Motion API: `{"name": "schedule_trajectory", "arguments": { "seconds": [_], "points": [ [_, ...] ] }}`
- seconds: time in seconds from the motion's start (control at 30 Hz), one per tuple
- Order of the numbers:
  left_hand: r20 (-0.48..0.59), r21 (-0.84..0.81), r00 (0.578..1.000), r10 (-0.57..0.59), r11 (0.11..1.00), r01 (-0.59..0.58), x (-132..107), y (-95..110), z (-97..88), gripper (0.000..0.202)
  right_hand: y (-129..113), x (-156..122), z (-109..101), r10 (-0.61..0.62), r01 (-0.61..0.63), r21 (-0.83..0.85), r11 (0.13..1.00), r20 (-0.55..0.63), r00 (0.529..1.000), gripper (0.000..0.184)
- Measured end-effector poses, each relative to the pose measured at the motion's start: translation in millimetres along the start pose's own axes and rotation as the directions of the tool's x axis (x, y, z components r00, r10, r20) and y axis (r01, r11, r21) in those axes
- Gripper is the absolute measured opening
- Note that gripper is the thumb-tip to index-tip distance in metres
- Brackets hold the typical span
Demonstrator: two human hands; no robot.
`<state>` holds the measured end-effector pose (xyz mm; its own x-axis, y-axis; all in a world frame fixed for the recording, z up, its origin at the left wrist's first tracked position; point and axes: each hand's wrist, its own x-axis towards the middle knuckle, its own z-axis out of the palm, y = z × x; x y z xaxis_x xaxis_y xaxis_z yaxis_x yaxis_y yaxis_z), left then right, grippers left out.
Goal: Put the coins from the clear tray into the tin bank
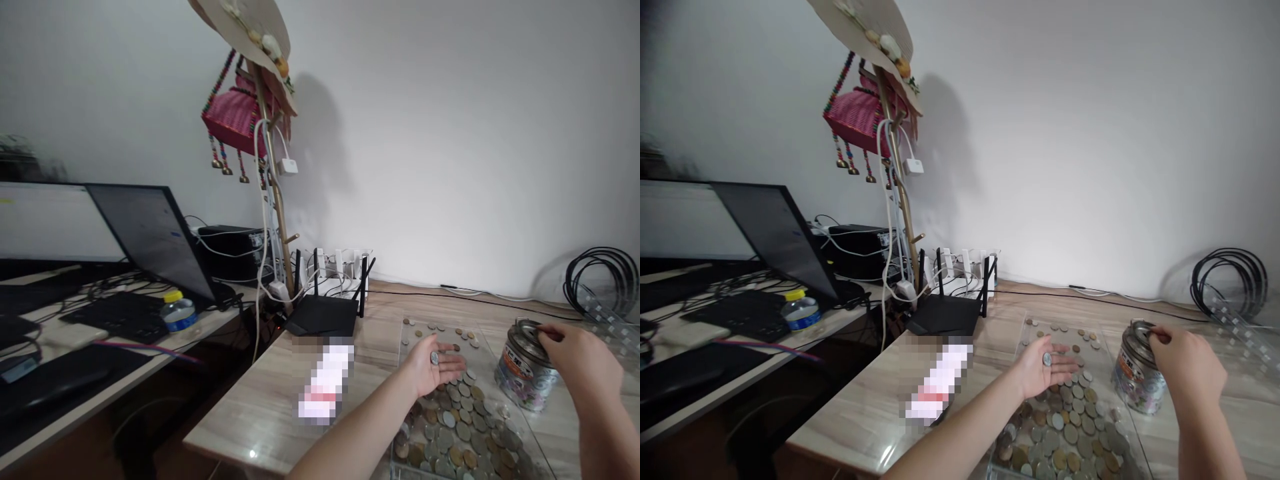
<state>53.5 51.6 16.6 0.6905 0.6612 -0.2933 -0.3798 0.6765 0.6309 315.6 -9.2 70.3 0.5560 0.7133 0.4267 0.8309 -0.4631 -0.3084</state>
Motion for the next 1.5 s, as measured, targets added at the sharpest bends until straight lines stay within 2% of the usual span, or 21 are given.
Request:
{"name": "schedule_trajectory", "arguments": {
  "seconds": [0.17,0.27,0.33,0.37,0.4,0.43,0.5,0.53,0.6,0.67,0.73,0.8,0.87,0.93,1.0,1.13,1.23,1.3,1.37,1.43,1.5],
  "points": [
    [0.042,-0.032,0.999,0.012,0.999,-0.010,-1.4,0.3,-2.2,0.046,1.8,0.3,-1.8,-0.032,0.032,-0.012,0.999,-0.029,0.999,0.034],
    [0.070,-0.049,0.997,0.015,0.999,-0.011,-3.8,0.8,-1.0,0.049,-15.7,-8.1,-5.2,-0.124,0.138,0.051,0.989,-0.217,0.968,0.033],
    [0.083,-0.077,0.996,0.039,0.996,-0.033,-4.5,0.9,0.9,0.051,-39.3,-20.1,-5.0,-0.242,0.303,0.158,0.940,-0.316,0.917,0.031],
    [0.079,-0.093,0.996,0.051,0.995,-0.044,-4.3,0.9,1.9,0.051,-53.5,-27.6,-3.3,-0.323,0.395,0.226,0.890,-0.298,0.898,0.030],
    [0.075,-0.109,0.995,0.062,0.993,-0.054,-3.8,0.8,2.9,0.050,-68.0,-35.9,-0.6,-0.437,0.480,0.307,0.822,-0.202,0.877,0.029],
    [0.071,-0.124,0.995,0.073,0.990,-0.064,-3.2,0.7,3.8,0.049,-81.8,-44.4,3.0,-0.564,0.545,0.386,0.745,-0.071,0.822,0.028],
    [0.093,-0.149,0.991,0.096,0.985,-0.081,-2.4,0.6,5.6,0.046,-104.6,-60.2,11.5,-0.742,0.604,0.503,0.618,0.119,0.659,0.022],
    [0.123,-0.160,0.987,0.106,0.983,-0.085,-2.6,0.7,6.5,0.045,-112.5,-66.5,15.7,-0.782,0.609,0.537,0.584,0.171,0.599,0.020],
    [0.191,-0.174,0.974,0.118,0.981,-0.084,-4.7,0.9,8.7,0.044,-121.3,-74.1,21.4,-0.802,0.599,0.568,0.565,0.208,0.560,0.017],
    [0.253,-0.158,0.961,0.113,0.985,-0.074,-8.3,0.9,11.3,0.044,-121.7,-74.1,21.4,-0.791,0.590,0.573,0.569,0.183,0.584,0.019],
    [0.276,-0.090,0.955,0.108,0.992,-0.087,-10.8,0.6,13.5,0.045,-114.6,-67.0,14.9,-0.760,0.601,0.547,0.582,0.103,0.641,0.022],
    [0.232,0.036,0.966,0.118,0.991,-0.129,-10.5,-0.6,14.3,0.048,-98.7,-54.2,4.4,-0.660,0.591,0.472,0.654,-0.024,0.751,0.025],
    [0.128,0.220,0.976,0.179,0.954,-0.204,-7.4,-3.0,13.3,0.047,-73.7,-37.9,-5.1,-0.457,0.489,0.350,0.799,-0.175,0.872,0.027],
    [0.024,0.463,0.958,0.285,0.847,-0.263,-3.1,-6.2,10.6,0.040,-43.7,-20.9,-8.7,-0.225,0.292,0.212,0.933,-0.291,0.930,0.029],
    [-0.013,0.686,0.921,0.389,0.674,-0.275,0.3,-9.1,7.5,0.031,-16.4,-6.6,-5.9,-0.133,0.168,0.138,0.976,-0.231,0.964,0.027],
    [0.124,0.906,0.822,0.555,0.274,-0.322,-0.4,-11.3,5.6,0.026,5.6,4.0,1.0,-0.138,0.155,0.119,0.981,-0.140,0.981,0.023],
    [0.236,0.953,0.771,0.591,0.016,-0.304,-6.3,-8.7,4.9,0.031,-7.8,-2.6,-3.8,-0.161,0.215,0.163,0.963,-0.295,0.942,0.027],
    [0.251,0.968,0.786,0.566,-0.133,-0.213,-9.2,-5.8,0.0,0.037,-25.8,-11.1,-6.0,-0.161,0.285,0.251,0.925,-0.421,0.893,0.032],
    [0.215,0.957,0.833,0.510,-0.280,-0.075,-9.2,-3.7,-9.9,0.048,-47.5,-21.2,0.0,-0.229,0.388,0.353,0.851,-0.416,0.880,0.034],
    [0.117,0.924,0.907,0.405,-0.379,0.050,-5.7,-3.6,-22.7,0.069,-69.2,-31.5,17.3,-0.426,0.486,0.435,0.758,-0.234,0.874,0.036],
    [-0.004,0.906,0.967,0.255,-0.408,0.112,0.8,-5.4,-34.1,0.078,-86.5,-39.6,43.6,-0.615,0.539,0.439,0.719,0.040,0.787,0.039]
  ]
}}
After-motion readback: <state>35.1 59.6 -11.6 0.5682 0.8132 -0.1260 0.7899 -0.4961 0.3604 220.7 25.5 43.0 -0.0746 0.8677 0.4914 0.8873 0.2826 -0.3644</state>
